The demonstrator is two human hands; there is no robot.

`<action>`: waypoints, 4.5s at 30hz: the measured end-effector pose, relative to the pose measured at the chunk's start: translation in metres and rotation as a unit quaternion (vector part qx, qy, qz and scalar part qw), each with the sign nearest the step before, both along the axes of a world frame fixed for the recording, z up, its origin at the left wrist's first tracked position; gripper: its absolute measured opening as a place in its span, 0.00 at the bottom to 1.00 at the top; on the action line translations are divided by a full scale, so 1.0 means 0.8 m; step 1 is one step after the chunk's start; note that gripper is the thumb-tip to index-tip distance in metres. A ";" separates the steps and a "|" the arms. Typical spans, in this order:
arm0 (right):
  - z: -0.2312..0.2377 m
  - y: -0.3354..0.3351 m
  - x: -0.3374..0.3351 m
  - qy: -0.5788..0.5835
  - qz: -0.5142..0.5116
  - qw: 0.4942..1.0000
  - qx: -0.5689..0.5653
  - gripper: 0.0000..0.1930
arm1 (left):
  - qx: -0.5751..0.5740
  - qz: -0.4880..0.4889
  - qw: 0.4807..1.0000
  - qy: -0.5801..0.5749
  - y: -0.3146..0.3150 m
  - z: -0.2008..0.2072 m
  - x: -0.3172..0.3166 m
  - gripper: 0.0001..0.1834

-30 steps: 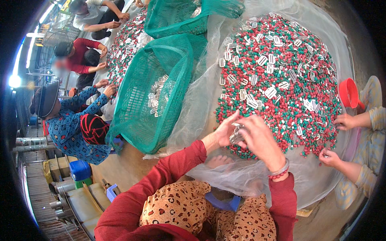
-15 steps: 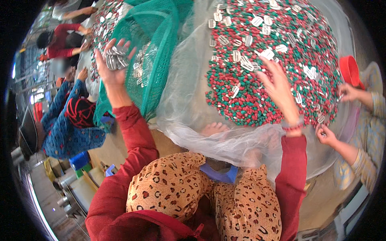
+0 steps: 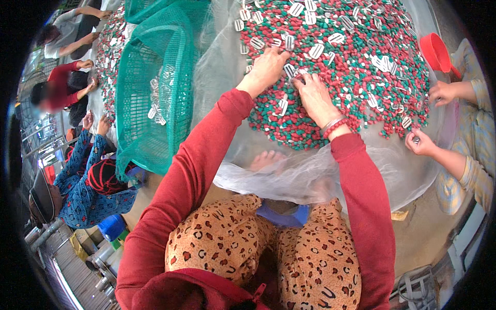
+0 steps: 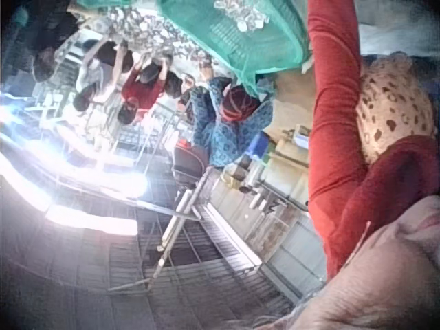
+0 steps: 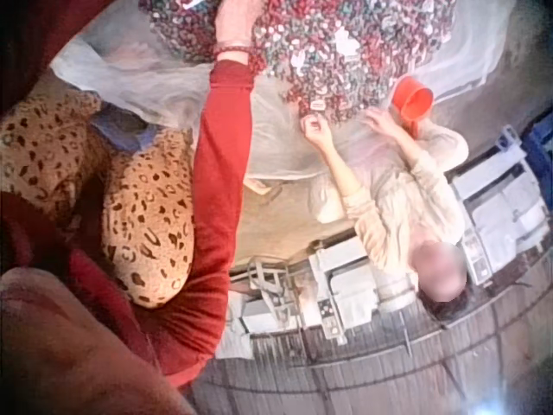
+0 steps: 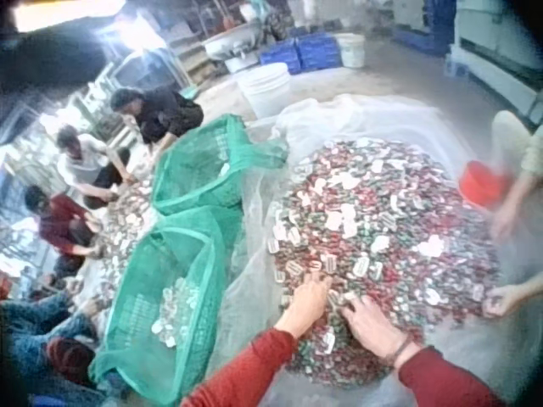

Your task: The person sorts small red and green plastic items and metal components from a large pile on a plastic sheet, placing the metal components into green baskets.

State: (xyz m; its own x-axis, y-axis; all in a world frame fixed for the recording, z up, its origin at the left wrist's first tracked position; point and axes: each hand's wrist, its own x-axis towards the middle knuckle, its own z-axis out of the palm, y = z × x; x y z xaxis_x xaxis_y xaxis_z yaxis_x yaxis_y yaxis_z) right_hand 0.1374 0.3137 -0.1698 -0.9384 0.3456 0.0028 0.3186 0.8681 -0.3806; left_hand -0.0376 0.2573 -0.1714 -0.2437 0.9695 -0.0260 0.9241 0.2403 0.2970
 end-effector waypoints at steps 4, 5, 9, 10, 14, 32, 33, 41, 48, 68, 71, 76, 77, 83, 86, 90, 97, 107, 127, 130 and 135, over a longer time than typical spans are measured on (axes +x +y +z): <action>0.007 -0.002 0.042 0.068 -0.022 0.988 -0.140 0.11 | 0.052 0.001 0.998 -0.023 -0.028 -0.009 0.027 0.14; 0.010 -0.002 0.046 0.086 -0.055 0.974 -0.202 0.10 | 0.025 0.029 0.996 -0.086 -0.036 -0.005 0.025 0.13; 0.052 0.010 0.065 0.095 -0.260 0.811 -0.515 0.11 | -0.005 0.154 0.926 -0.345 -0.066 0.033 0.012 0.13; 0.068 0.013 0.068 0.127 -0.273 0.739 -0.603 0.12 | -0.040 0.197 0.864 -0.461 -0.075 0.041 0.013 0.13; 0.063 0.033 0.077 0.120 -0.228 0.722 -0.642 0.13 | -0.161 0.153 0.931 -0.290 -0.097 0.025 0.058 0.23; -0.011 0.044 0.030 -0.058 -0.197 0.958 -0.200 0.13 | 0.038 0.156 0.511 -0.845 -0.050 0.086 0.005 0.16; -0.005 0.037 0.025 -0.069 -0.168 0.959 -0.217 0.10 | 0.031 0.159 0.501 -0.850 -0.042 0.092 0.006 0.16; 0.012 -0.020 0.051 -0.044 -0.180 0.942 -0.279 0.15 | -0.080 0.047 0.980 -0.176 0.017 0.023 0.020 0.20; -0.017 0.015 0.062 -0.030 -0.182 0.964 -0.190 0.20 | -0.087 -0.019 0.984 -0.151 -0.004 0.029 0.018 0.20; 0.094 0.080 0.115 0.374 -0.047 0.436 -0.817 0.13 | -0.081 -0.091 0.977 -0.174 0.040 0.009 0.022 0.23; 0.101 0.088 0.122 0.369 -0.062 0.411 -0.831 0.15 | -0.101 -0.090 0.989 -0.053 0.026 -0.011 0.043 0.22; 0.070 0.081 0.129 0.366 -0.165 0.303 -0.864 0.16 | -0.076 -0.059 0.995 -0.028 -0.022 -0.003 0.055 0.16; 0.069 0.079 0.129 0.358 -0.224 0.309 -0.852 0.14 | -0.074 -0.047 0.994 -0.060 -0.029 0.007 0.053 0.16; -0.020 0.101 0.157 0.047 -0.267 0.926 -0.262 0.19 | 0.079 -0.064 0.921 -0.376 -0.052 0.068 0.027 0.11; -0.004 0.076 0.114 -0.162 -0.275 0.940 -0.121 0.24 | 0.016 0.103 0.529 -0.842 -0.073 0.092 0.019 0.09; -0.007 0.063 0.116 -0.112 -0.243 0.960 -0.085 0.24 | 0.081 0.013 0.333 -0.939 -0.068 0.089 0.024 0.08; -0.017 0.058 0.113 -0.163 -0.223 0.957 -0.085 0.19 | 0.144 0.029 0.325 -0.934 -0.073 0.060 0.001 0.13; -0.018 0.033 0.122 -0.162 -0.171 0.971 0.029 0.18 | 0.072 0.178 0.499 -0.845 -0.089 0.068 -0.074 0.27; 0.049 0.042 0.092 0.117 -0.288 0.736 -0.601 0.05 | -0.127 0.149 0.964 -0.179 -0.049 -0.024 -0.026 0.22; 0.088 0.031 0.079 0.126 -0.256 0.611 -0.739 0.06 | -0.103 0.085 0.972 -0.192 -0.049 -0.016 0.008 0.19; 0.115 0.033 0.090 0.201 -0.127 0.456 -0.857 0.08 | -0.039 0.077 0.937 -0.338 -0.052 0.049 0.025 0.15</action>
State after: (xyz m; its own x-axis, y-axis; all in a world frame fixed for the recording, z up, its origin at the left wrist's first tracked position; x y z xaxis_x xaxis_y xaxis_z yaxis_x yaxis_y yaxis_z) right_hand 0.2097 0.3401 -0.0780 -0.9103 0.2603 -0.3220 -0.0684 -0.8615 -0.5032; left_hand -0.0177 0.2155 -0.1322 -0.2837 0.9126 -0.2945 0.4831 0.4013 0.7782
